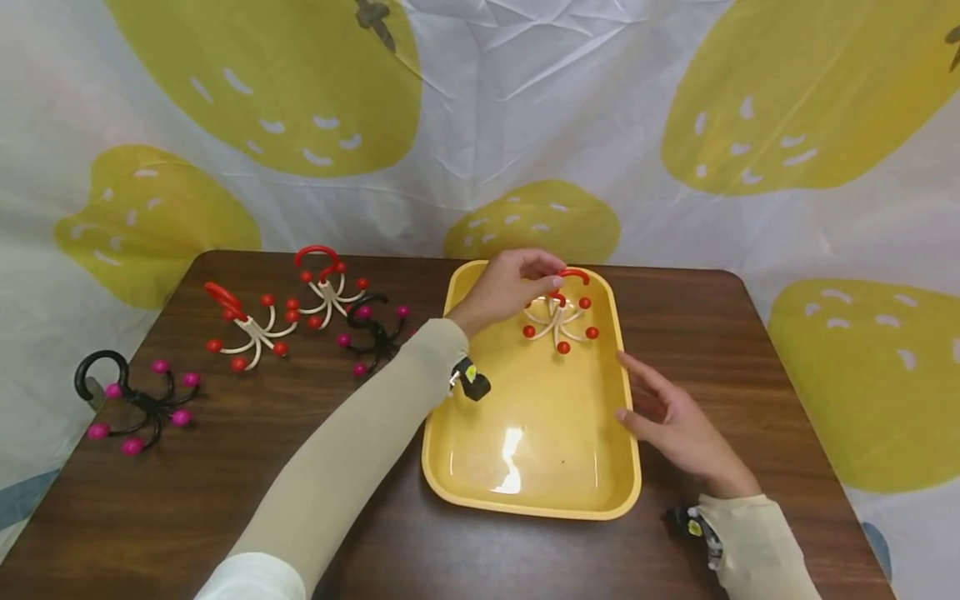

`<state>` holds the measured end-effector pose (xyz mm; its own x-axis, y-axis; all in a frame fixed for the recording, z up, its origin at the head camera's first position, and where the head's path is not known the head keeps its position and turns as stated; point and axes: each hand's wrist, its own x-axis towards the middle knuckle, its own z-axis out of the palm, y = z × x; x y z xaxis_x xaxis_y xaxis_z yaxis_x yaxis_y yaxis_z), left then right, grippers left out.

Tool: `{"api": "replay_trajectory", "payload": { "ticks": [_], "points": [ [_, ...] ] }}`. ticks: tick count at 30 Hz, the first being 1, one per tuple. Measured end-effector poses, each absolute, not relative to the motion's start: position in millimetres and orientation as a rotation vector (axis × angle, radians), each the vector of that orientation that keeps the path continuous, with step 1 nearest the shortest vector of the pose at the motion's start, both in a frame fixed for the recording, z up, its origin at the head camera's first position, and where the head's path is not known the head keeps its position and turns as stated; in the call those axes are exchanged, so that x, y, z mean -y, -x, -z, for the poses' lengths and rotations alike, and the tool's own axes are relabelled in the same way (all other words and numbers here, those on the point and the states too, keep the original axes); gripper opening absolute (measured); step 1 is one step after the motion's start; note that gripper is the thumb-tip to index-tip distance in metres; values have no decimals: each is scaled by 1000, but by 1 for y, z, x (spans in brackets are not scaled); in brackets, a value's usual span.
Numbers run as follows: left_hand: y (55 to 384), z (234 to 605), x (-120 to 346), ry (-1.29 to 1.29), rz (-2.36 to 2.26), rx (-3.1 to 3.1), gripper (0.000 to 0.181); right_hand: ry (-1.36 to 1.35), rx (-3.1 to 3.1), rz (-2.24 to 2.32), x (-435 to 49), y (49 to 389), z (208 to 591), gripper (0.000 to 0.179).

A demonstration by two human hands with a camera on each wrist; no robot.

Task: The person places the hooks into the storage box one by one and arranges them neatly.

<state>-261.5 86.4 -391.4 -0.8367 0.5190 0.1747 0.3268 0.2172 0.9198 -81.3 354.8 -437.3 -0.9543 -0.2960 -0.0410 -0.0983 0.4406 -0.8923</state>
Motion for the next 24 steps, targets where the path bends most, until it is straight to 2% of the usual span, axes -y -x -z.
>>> {"api": "replay_trajectory", "payload": {
  "ticks": [9,24],
  "points": [
    [254,389,-73,-808,-1710,-2334,27,341,-2490,1540,-357,80,436,77],
    [214,363,-44,-815,-1816,-2311,28,366,-2490,1552,-358,84,437,77]
  ]
}}
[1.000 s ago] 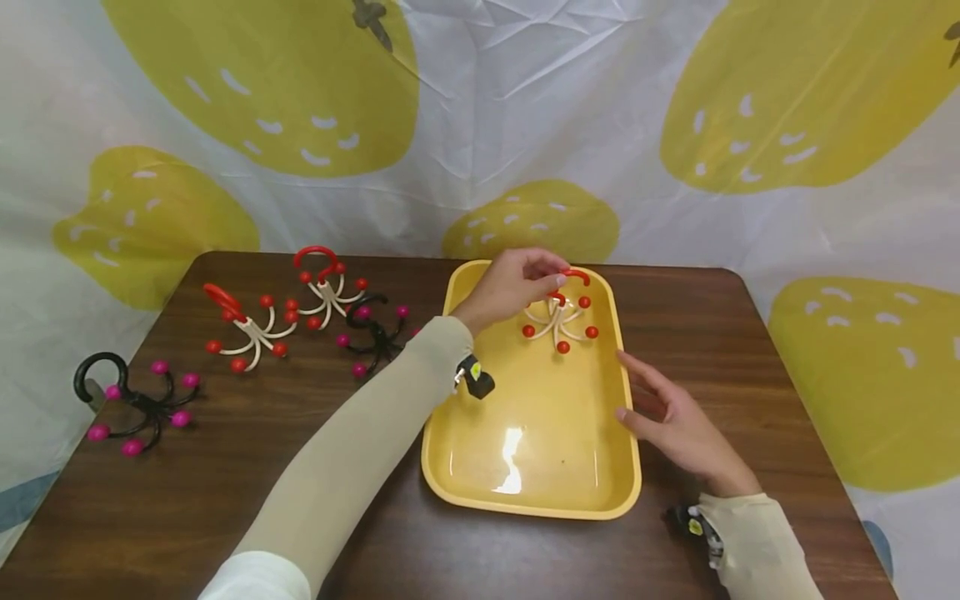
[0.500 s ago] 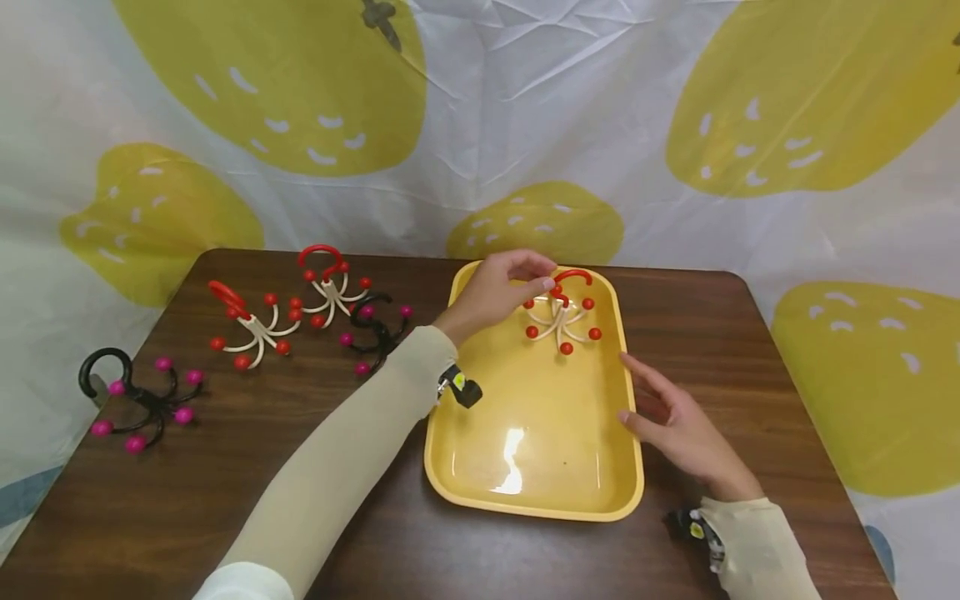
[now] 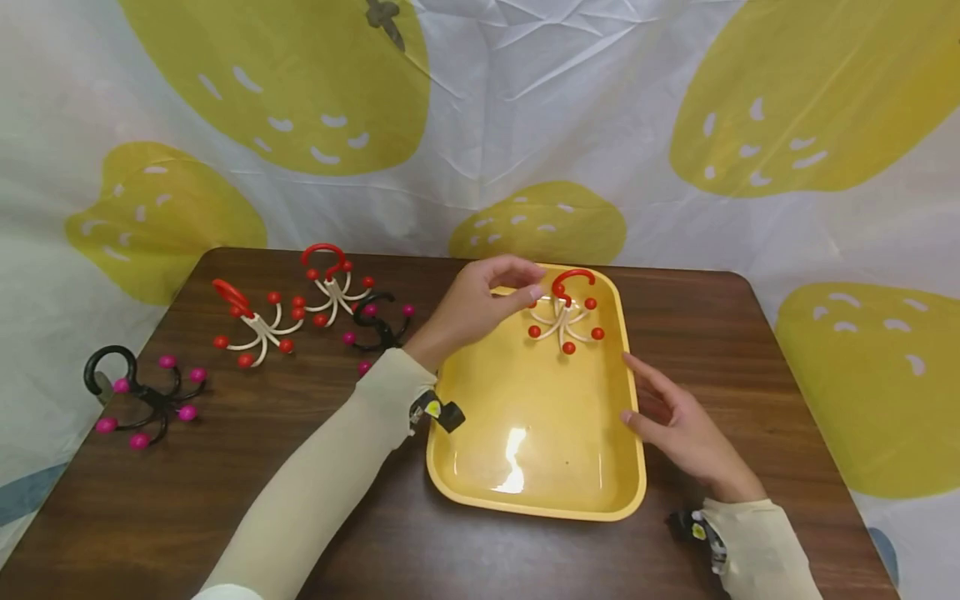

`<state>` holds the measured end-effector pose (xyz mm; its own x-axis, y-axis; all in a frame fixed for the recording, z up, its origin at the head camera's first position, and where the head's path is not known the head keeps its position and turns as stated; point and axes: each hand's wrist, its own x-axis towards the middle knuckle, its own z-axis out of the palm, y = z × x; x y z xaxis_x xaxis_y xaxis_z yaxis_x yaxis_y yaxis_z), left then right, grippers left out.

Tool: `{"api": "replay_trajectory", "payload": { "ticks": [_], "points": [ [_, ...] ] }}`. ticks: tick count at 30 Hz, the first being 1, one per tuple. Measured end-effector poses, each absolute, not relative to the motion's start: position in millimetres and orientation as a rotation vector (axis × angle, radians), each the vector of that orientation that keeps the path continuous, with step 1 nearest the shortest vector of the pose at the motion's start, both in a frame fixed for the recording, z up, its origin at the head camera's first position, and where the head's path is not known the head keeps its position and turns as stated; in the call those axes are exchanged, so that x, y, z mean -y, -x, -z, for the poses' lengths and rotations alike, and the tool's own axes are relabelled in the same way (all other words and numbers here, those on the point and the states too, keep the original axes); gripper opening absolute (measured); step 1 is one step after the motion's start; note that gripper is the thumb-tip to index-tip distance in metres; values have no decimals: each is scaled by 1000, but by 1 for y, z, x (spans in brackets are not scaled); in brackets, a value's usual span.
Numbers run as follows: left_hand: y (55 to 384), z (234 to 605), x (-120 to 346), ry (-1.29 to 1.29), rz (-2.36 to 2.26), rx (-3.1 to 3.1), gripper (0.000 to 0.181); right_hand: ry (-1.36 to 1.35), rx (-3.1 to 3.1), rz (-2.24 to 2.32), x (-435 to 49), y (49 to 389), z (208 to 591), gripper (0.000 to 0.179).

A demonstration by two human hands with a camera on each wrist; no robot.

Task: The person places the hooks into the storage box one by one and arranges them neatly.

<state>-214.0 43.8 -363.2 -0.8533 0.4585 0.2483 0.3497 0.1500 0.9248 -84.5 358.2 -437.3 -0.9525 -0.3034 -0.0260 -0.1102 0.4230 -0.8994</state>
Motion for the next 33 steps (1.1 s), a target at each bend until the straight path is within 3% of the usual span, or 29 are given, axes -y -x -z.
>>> {"api": "replay_trajectory", "payload": {
  "ticks": [19,33],
  "points": [
    [166,345,53,-823,-1989,-2387,28,330,-2488,1558,-361,80,438,77],
    [161,354,112,-617,-2060,-2578,29,293,-2489,1526,-361,80,437,77]
  ]
}}
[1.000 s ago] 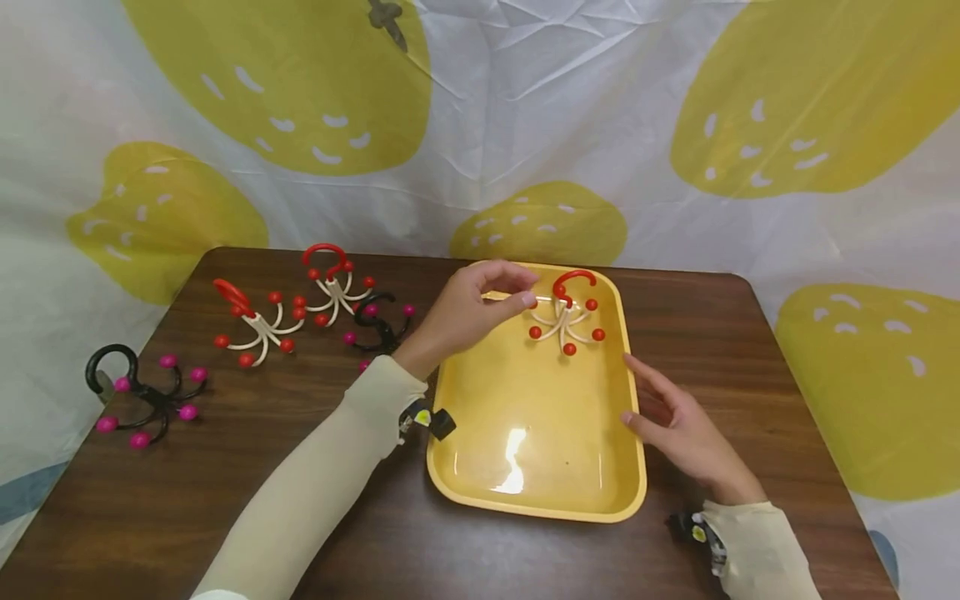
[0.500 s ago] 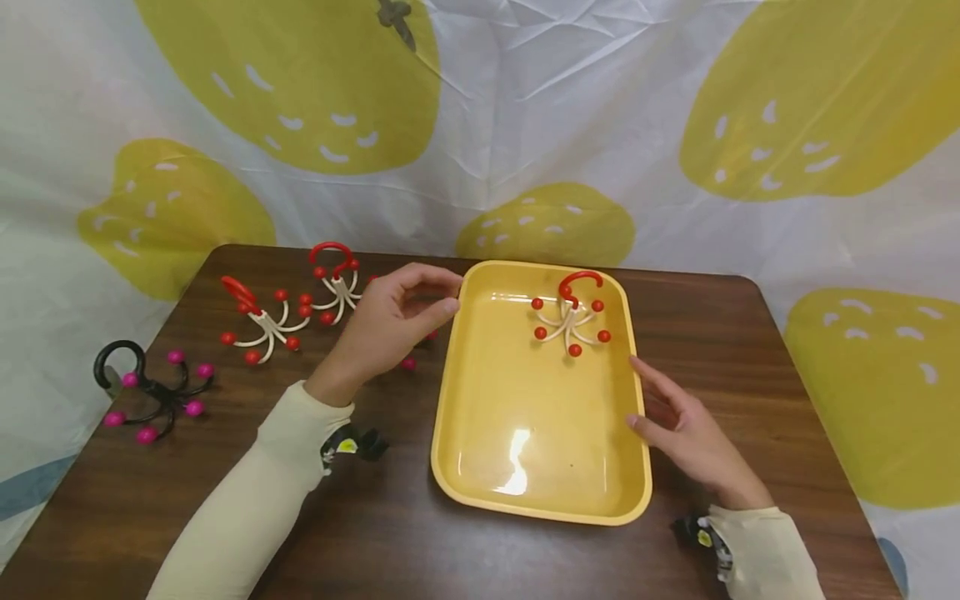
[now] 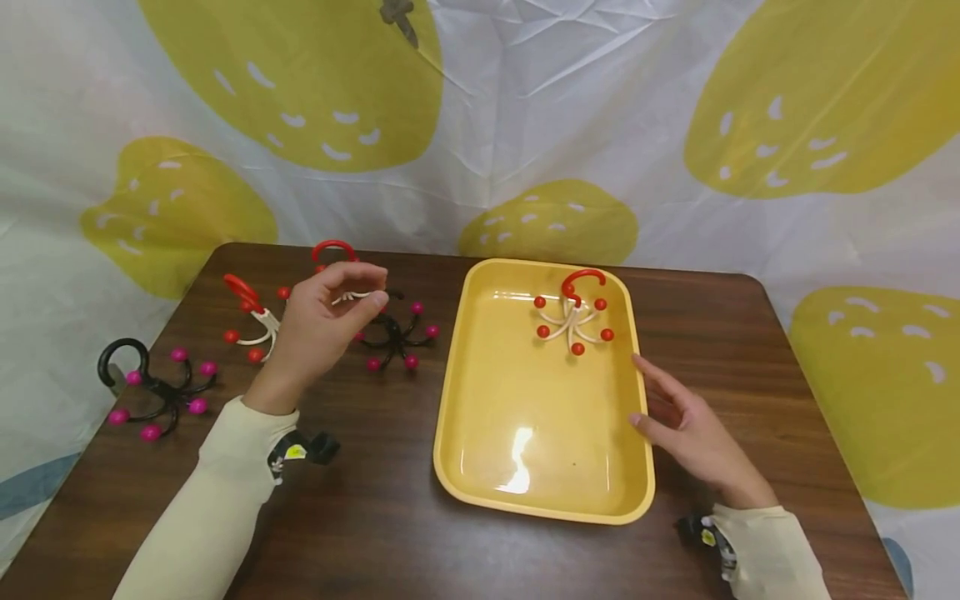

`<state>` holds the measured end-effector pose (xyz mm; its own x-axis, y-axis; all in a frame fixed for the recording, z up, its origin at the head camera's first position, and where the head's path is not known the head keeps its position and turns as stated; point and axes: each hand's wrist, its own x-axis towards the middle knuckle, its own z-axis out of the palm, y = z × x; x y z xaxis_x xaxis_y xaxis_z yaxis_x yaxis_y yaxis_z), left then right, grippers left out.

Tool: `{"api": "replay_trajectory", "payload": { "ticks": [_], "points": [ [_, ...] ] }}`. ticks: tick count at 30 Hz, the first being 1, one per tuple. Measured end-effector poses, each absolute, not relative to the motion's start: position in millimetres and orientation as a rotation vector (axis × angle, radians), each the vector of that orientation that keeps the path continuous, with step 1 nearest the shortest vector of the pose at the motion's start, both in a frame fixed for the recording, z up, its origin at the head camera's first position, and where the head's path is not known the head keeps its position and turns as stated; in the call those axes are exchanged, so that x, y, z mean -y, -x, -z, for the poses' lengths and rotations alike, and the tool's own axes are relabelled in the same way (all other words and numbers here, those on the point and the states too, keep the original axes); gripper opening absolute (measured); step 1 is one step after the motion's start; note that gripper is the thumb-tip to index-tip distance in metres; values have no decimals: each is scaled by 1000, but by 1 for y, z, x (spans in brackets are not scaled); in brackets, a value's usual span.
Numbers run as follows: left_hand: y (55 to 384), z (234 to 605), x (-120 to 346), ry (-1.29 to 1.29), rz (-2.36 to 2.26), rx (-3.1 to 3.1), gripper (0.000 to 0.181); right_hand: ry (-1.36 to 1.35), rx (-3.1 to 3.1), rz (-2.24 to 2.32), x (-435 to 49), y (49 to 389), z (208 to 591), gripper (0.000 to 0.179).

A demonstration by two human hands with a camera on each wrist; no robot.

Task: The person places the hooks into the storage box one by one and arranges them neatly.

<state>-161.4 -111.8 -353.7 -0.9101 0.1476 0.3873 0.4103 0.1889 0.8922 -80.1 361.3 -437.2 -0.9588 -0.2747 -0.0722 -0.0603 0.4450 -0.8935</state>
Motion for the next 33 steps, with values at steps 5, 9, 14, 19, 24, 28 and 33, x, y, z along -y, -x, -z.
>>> {"api": "replay_trajectory", "payload": {
  "ticks": [5,9,14,19,24,28,33],
  "points": [
    [167,366,121,460,1757,2245,27,295,-2486,1528,-361,81,437,78],
    [170,377,127,390,1729,2293,28,317,-2491,1528,-362,81,438,78],
    [174,394,131,325,1713,2365,29,324,-2490,1526,-362,81,438,79],
    [178,404,128,305,1783,2353,29,316,-2481,1536,-362,81,439,78],
    [180,409,126,282,1767,2364,27,331,-2491,1539,-362,81,439,78],
    [181,412,126,272,1732,2381,26,338,-2485,1549,-363,80,439,78],
    [182,412,126,279,1715,2381,26,341,-2482,1549,-364,80,438,78]
  ]
}}
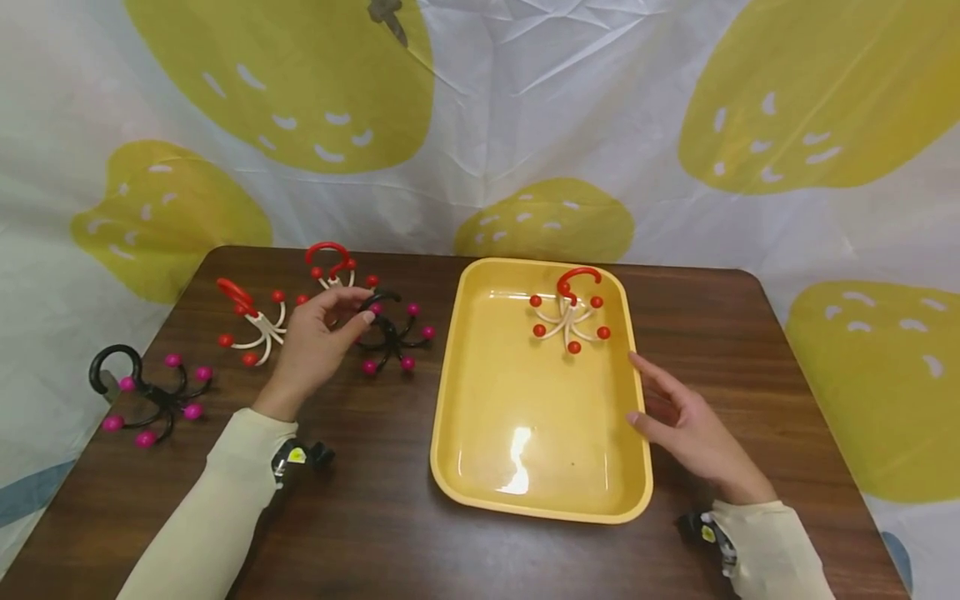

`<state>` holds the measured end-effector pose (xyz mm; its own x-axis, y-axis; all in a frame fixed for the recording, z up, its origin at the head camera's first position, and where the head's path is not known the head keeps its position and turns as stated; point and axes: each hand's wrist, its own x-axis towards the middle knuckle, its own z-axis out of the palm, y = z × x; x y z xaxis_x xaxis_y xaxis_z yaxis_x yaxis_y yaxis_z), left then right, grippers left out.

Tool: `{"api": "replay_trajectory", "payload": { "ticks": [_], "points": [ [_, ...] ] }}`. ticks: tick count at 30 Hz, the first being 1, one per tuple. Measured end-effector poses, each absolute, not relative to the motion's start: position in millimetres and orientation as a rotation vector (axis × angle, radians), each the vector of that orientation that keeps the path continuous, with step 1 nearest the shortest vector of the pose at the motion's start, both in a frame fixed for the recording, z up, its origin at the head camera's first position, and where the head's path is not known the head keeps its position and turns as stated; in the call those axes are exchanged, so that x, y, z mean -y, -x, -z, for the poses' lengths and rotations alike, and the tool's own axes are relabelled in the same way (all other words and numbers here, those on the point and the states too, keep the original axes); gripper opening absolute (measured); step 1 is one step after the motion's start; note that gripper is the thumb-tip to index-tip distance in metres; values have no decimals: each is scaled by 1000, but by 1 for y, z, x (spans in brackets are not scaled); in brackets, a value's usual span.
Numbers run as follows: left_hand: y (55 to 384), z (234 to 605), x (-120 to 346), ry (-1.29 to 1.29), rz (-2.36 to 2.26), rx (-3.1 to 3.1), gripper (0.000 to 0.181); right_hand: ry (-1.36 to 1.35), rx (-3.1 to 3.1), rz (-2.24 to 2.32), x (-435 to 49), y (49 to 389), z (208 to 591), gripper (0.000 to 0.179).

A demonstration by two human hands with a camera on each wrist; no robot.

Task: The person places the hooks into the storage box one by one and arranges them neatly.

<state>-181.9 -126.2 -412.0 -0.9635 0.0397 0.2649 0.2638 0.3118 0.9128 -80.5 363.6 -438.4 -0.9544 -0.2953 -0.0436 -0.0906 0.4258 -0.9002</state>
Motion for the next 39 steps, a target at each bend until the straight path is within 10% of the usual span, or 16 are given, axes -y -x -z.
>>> {"api": "replay_trajectory", "payload": {
  "ticks": [39],
  "points": [
    [187,363,112,417,1701,2263,25,330,-2488,1545,-363,81,438,78]
  ]
}}
